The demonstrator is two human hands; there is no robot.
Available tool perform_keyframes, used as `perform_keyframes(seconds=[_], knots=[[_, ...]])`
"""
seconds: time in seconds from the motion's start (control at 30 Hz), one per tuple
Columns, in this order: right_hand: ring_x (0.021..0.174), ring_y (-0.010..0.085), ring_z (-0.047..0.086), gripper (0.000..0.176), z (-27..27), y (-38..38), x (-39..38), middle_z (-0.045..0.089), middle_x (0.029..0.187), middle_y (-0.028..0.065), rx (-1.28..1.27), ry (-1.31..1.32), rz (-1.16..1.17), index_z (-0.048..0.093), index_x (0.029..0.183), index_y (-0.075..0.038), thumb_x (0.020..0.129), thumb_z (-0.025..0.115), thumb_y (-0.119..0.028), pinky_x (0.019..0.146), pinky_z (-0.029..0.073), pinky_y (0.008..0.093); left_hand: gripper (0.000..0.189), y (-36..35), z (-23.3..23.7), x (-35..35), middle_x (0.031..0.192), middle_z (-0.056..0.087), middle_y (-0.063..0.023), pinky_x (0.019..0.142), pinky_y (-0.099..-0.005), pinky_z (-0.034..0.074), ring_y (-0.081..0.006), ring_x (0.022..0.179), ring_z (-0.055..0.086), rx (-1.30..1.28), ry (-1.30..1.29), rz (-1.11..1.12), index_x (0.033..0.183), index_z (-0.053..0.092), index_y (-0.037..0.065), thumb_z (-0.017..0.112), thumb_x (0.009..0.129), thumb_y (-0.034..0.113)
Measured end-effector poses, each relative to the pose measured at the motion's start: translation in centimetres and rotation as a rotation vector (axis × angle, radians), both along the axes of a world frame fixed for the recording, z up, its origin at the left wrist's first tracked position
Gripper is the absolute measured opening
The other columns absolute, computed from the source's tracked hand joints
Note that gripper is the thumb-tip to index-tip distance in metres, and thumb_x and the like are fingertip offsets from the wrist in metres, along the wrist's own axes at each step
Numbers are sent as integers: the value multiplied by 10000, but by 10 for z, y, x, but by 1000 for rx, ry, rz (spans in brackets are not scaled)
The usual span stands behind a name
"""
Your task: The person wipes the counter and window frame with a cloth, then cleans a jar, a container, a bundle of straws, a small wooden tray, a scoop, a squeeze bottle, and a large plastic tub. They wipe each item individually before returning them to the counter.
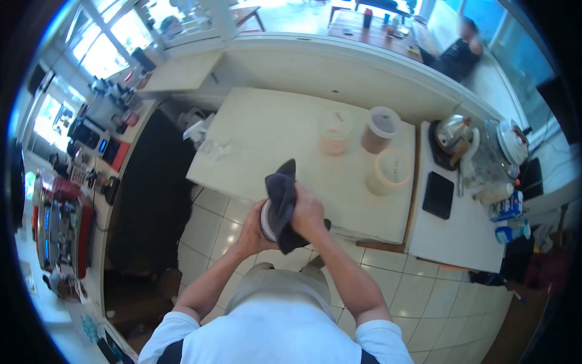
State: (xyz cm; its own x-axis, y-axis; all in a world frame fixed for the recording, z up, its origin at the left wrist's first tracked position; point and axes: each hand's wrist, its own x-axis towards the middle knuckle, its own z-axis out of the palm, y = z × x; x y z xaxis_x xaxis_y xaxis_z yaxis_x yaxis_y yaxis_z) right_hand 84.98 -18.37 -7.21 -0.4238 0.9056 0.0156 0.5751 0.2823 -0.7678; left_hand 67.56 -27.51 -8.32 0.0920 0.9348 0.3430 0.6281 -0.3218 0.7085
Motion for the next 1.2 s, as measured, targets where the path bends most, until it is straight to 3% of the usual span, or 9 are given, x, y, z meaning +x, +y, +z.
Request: perform_keyframes(seconds=[0.07,0.17,0.27,0.33,0.47,0.63,0.77,0.93,1.2], knots=[[885,363,644,445,-20,24,-16,646,1050,179,-106,168,219,558,1196,18,810,702,-150,780,544,421,1105,-22,17,-16,1278,513,-203,1024,-460,429,-387,1197,517,-52,-66,57,1396,352,10,940,500,277],[825,271,652,274,-21,5,-72,682,980,108,-711,847,40,625,1134,3,928,604,-177,737,546,374,1109,-52,29,-50,1263,525,-191,1011,-446,439,-354,1184,542,-110,-200,137,1384,343,-10,943,512,320],[928,191,626,289,-67,-42,-120,664,1080,65,-904,996,-145,615,1204,-28,1005,501,-204,806,539,363,1108,-87,29,-89,1250,532,-184,996,-427,449,-307,1171,558,-96,-398,239,1363,333,-33,945,525,353],[955,201,624,303,-46,-97,-164,657,1102,70,-353,856,-70,614,1211,-31,998,512,-221,834,530,363,1102,-113,26,-127,1247,533,-183,997,-415,450,-282,1174,557,-60,-470,316,1351,328,-41,948,532,357],[976,215,623,326,-25,-194,-246,653,1119,86,27,768,18,608,1224,-32,968,545,-223,855,524,364,1094,-162,46,-192,1248,539,-171,1037,-393,433,-263,1198,543,22,-534,442,1353,321,-39,960,533,301],[1003,233,621,366,-13,-176,-312,647,1140,107,-256,786,301,599,1241,-32,931,586,-225,881,516,365,1086,-224,84,-240,1265,538,-160,1050,-392,423,-264,1208,537,15,-596,373,1367,336,-26,959,535,290],[1024,247,620,405,-31,-207,-355,642,1156,123,-653,949,205,592,1255,-32,901,619,-227,902,509,366,1080,-245,74,-274,1286,529,-163,1046,-394,418,-274,1205,535,68,-425,495,1387,331,-17,949,558,294],[1051,265,619,459,-23,-302,-394,636,1177,143,-270,1014,131,584,1272,-33,864,660,-229,928,501,367,1075,-259,49,-297,1292,515,-168,1035,-396,417,-274,1207,525,187,-398,841,1388,325,-20,948,570,293],[1094,293,617,556,7,-223,-381,626,1211,175,101,804,550,570,1299,-33,804,726,-232,969,488,369,1075,-282,88,-299,1300,527,-141,1050,-378,416,-248,1207,535,126,-382,483,1375,374,-18,967,524,264]])
